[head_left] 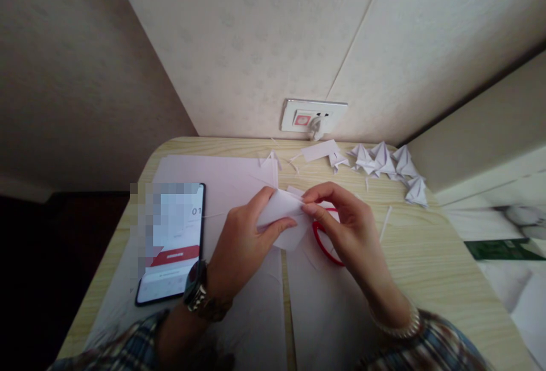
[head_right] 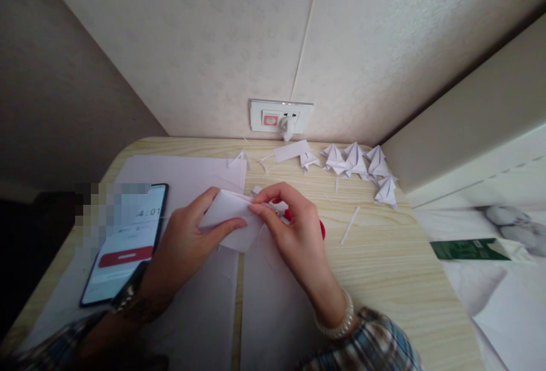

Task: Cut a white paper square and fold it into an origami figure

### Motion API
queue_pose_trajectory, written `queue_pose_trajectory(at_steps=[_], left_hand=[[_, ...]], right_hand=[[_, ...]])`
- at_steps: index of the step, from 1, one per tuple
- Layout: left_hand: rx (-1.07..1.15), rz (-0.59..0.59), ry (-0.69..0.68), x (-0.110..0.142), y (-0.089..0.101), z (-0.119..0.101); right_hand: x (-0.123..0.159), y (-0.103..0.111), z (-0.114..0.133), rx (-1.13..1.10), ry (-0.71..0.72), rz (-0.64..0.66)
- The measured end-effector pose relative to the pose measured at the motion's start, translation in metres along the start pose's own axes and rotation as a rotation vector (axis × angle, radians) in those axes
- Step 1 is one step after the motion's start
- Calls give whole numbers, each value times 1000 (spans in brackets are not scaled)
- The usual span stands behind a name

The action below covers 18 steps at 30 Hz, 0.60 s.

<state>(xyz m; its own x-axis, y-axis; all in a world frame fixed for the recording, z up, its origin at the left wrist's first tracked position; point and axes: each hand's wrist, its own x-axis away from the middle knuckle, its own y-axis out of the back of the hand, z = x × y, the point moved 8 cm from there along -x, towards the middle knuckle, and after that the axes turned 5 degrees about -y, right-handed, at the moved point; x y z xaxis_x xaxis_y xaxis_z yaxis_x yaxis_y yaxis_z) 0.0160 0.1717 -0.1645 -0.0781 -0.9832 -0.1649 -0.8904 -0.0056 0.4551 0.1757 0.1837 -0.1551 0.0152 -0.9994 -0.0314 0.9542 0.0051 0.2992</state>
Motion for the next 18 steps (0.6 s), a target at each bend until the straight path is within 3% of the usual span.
queue_pose_trajectory(at_steps=[7, 18], left_hand=[[59, 84, -44, 1, -5, -5], [59, 94, 5, 3, -7, -1]], right_hand=[[2, 1, -2, -41, -30, -22], [1, -5, 0, -63, -9, 24]])
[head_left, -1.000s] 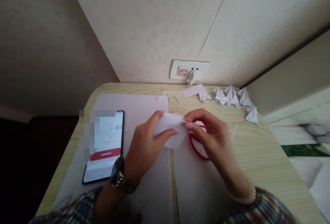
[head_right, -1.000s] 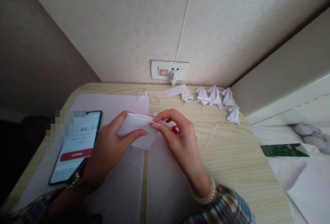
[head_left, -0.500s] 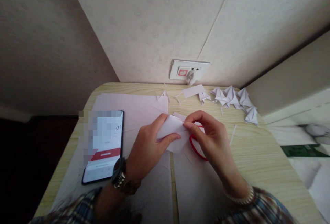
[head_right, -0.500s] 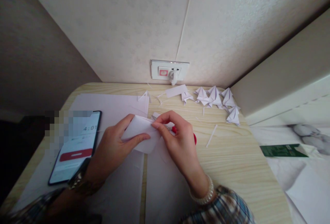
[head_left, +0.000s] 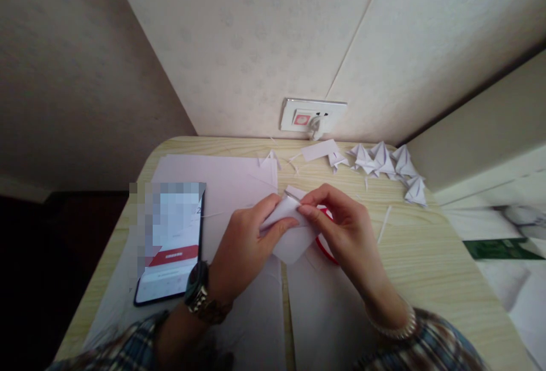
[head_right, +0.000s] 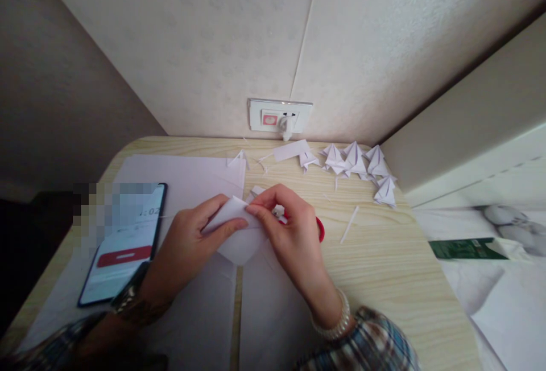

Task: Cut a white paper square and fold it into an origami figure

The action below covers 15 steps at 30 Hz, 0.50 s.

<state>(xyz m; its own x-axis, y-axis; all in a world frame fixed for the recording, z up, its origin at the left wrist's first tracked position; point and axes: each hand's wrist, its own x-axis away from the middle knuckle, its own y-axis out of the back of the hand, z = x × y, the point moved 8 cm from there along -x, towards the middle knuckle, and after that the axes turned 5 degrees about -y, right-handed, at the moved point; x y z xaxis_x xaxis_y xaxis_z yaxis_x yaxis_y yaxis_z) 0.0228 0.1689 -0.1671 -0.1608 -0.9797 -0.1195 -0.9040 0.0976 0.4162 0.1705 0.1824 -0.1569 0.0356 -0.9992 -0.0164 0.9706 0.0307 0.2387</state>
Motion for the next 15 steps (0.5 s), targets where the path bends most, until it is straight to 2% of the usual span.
queue_pose_trajectory(at_steps=[5, 11, 15], left_hand=[[40, -4, 21, -2, 1, 2], [-7, -6, 12, -1, 2, 1], [6, 18, -13, -1, -1, -1]], right_hand=[[1, 3, 0, 18, -4, -32], [0, -3, 1, -1, 3, 31], [2, 0, 1, -4, 14, -9]])
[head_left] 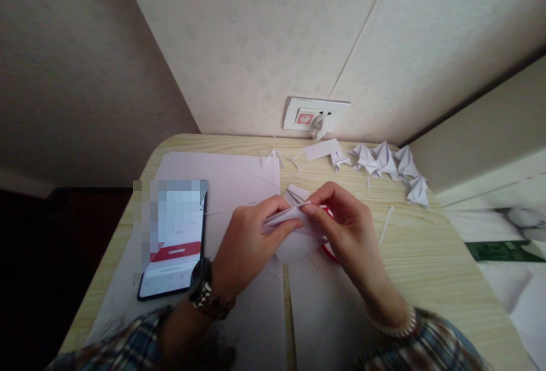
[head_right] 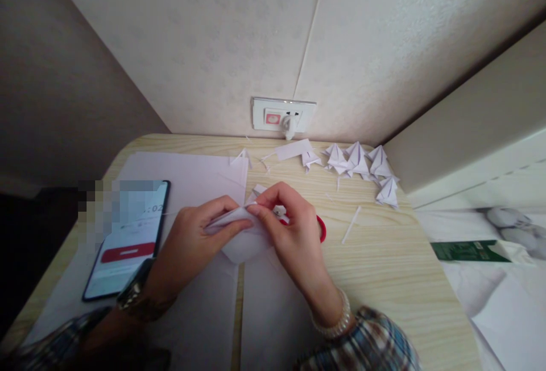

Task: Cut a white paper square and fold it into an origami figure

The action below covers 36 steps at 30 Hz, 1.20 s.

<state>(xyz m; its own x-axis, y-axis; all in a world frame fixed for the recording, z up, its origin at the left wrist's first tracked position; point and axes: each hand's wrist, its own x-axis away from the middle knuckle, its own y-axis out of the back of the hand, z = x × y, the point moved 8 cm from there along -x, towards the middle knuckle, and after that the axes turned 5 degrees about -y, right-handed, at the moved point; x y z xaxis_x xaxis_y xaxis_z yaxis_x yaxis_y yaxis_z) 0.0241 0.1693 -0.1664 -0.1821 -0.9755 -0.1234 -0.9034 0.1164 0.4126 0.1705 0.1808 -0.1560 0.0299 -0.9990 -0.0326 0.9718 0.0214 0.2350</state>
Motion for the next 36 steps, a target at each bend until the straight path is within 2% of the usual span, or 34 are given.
queue_pose_trajectory(at_steps=[24, 36], left_hand=[[183, -59, 6, 0, 7, -2], [85, -110, -37, 0, 15, -7]], right_hand=[[0, 10, 2, -102, 31, -78], [2, 7, 2, -120, 24, -46]])
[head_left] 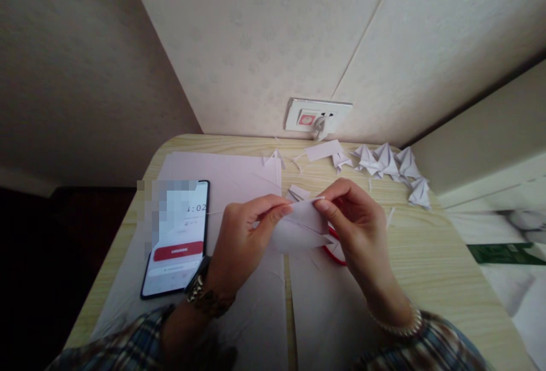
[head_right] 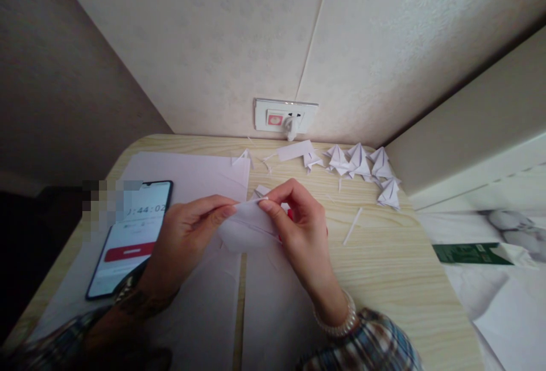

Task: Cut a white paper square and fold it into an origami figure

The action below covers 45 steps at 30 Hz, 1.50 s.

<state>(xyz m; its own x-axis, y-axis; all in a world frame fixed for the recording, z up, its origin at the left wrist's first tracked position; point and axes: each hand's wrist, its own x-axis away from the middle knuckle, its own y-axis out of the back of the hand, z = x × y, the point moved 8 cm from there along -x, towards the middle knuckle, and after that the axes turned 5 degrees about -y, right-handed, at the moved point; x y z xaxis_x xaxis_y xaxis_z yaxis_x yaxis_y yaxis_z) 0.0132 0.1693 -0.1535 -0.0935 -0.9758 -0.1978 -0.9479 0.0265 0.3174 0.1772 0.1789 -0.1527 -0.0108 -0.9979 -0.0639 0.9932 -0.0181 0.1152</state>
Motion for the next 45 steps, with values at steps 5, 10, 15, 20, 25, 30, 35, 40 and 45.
queue_pose_trajectory(at_steps=[5, 10, 15, 20, 25, 30, 35, 40, 45], left_hand=[[-63, -2, -52, 0, 0, -1], [-87, 3, -78, 1, -2, 0], [-72, 12, -73, 1, -3, 0], [-60, 15, -68, 0, -4, 0], [-58, 15, -68, 0, -4, 1], [-55, 16, -57, 1, -4, 2], [-53, 21, -55, 1, -5, 2], [-50, 21, -48, 1, -4, 1], [-48, 23, -47, 1, -4, 1]], right_hand=[[-3, -7, -4, 17, -38, 81], [-5, -6, -6, 25, -47, 80], [-3, -4, -6, 17, -49, 61], [-2, -4, -7, 12, -51, 54], [-3, -5, -6, 12, -54, 51], [-3, -4, -6, 16, -58, 48], [-3, -4, -6, 20, -60, 45], [-4, -4, -6, 22, -64, 43], [-3, -4, -6, 26, -60, 38]])
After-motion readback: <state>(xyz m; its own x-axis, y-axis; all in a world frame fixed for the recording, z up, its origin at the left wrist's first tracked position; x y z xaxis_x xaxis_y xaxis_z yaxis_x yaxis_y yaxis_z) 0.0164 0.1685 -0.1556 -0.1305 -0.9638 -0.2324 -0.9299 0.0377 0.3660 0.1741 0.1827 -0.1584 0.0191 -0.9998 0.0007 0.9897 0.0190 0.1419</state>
